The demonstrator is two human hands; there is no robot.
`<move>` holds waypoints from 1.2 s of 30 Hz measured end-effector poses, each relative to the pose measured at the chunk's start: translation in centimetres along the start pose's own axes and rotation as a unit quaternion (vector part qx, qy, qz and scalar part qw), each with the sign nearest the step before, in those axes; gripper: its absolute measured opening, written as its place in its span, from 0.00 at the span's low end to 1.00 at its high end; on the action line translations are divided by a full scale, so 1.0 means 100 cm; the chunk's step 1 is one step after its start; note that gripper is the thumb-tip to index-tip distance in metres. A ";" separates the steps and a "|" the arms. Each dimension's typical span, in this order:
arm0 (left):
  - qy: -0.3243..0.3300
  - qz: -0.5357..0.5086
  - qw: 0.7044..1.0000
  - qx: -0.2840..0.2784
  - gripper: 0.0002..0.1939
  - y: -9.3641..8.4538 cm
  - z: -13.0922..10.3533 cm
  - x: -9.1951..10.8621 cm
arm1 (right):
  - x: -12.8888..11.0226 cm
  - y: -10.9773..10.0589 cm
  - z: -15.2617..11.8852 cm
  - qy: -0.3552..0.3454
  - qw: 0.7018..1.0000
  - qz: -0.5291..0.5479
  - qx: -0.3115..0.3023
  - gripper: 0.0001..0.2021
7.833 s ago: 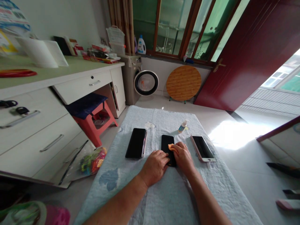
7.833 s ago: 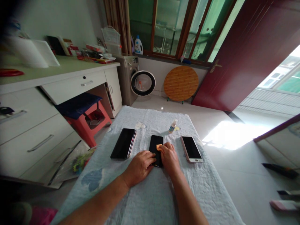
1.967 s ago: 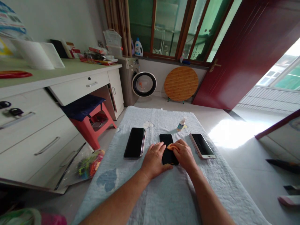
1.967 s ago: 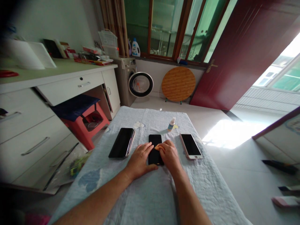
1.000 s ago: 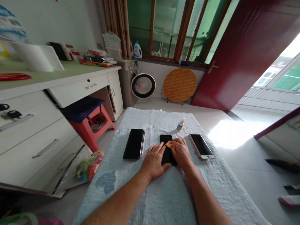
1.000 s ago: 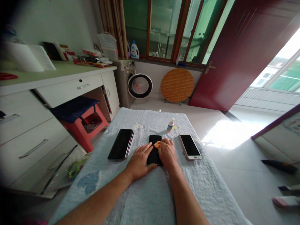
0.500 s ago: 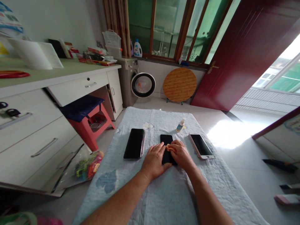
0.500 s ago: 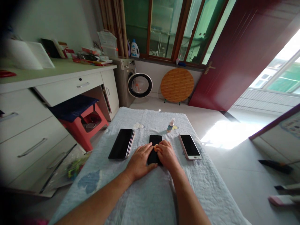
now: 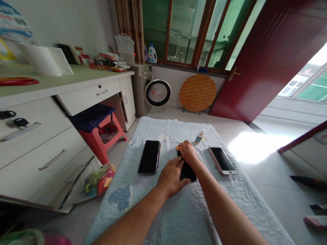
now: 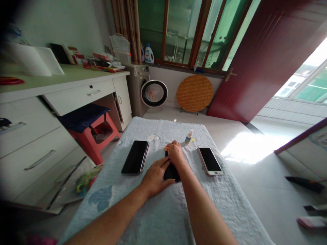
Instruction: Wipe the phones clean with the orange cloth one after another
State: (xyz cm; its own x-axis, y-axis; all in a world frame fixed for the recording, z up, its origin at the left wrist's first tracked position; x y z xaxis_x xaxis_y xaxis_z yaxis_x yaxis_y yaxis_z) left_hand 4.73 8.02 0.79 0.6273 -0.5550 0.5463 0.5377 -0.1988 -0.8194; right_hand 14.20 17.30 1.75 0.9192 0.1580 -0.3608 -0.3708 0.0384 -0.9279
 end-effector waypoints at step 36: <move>-0.018 0.012 1.000 0.001 0.39 0.001 0.001 -0.005 | 0.018 -0.047 -0.097 0.019 0.987 0.088 -0.131 0.08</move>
State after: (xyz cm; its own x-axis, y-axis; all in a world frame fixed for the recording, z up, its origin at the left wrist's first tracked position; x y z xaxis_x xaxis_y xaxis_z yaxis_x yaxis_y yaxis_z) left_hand 4.53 8.39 0.43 0.6600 -0.5301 0.5324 0.5233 -0.1841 -0.8320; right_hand 18.90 7.79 4.55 0.8499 0.1021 -0.5169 -0.4825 -0.2434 -0.8414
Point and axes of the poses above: each hand's wrist, its own z-axis towards the middle knuckle, its own y-axis out of the palm, x = y × z, the point moved 8 cm from there along z, towards the middle knuckle, and after that the axes turned 4 degrees about -x, right-handed, at the moved point
